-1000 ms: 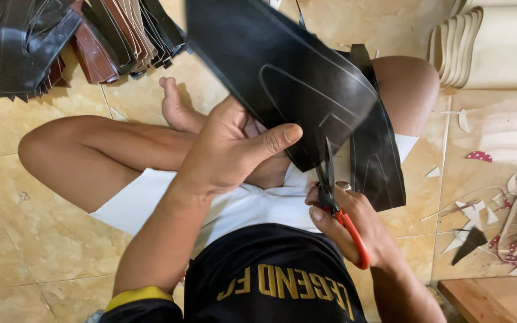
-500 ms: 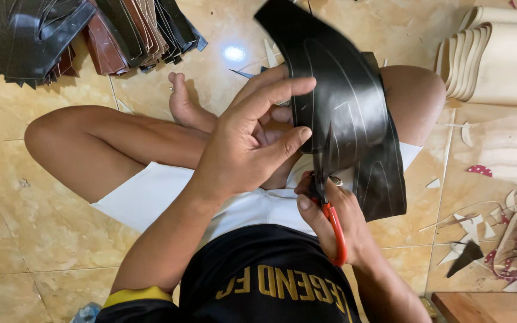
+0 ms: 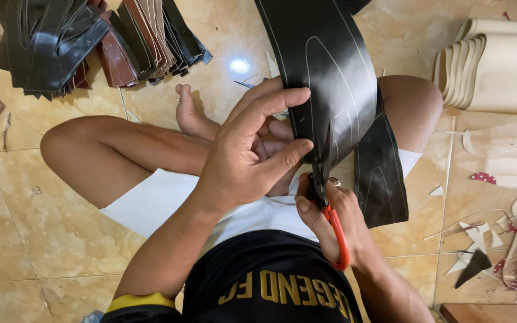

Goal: The person sits on the floor and uses red-handled scissors to cut a black sheet of material along pre-drawn white lines. They carefully follow the contours to separate a specific shape from the larger sheet, handling the material with both hands.

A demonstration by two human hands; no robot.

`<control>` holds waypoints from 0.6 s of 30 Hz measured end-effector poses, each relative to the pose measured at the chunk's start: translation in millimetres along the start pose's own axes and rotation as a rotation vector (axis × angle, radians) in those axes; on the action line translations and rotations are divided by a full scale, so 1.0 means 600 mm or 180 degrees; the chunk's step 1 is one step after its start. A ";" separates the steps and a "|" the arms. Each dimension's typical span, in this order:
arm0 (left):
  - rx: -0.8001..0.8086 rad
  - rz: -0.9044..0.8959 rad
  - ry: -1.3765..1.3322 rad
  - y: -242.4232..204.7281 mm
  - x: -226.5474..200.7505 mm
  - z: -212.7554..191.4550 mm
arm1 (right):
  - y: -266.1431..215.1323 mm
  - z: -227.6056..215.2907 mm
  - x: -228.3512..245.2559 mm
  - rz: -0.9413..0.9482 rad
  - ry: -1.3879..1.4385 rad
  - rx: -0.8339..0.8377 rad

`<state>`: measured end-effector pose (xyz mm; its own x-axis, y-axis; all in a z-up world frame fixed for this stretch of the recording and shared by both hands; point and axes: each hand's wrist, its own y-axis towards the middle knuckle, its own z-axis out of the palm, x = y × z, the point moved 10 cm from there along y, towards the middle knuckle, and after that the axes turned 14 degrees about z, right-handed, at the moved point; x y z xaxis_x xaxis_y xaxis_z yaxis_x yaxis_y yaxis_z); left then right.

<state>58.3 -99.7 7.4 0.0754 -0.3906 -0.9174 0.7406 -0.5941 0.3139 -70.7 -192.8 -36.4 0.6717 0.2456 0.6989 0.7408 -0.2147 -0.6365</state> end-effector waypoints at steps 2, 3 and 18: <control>-0.0011 0.0010 -0.0144 -0.001 0.002 0.000 | 0.002 0.003 -0.005 0.0040 0.0121 0.0028; -0.0016 0.0015 -0.0168 -0.002 0.001 0.001 | 0.004 0.003 -0.017 0.0242 0.0207 -0.0001; 0.0161 -0.0130 0.0077 0.033 -0.025 -0.019 | 0.011 0.003 -0.005 0.0137 -0.0136 -0.0254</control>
<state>79.5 -97.6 24.8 0.0623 -0.3487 -0.9352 0.7088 -0.6442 0.2874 -67.7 -193.4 -43.5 0.7034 0.2743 0.6558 0.7104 -0.3001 -0.6365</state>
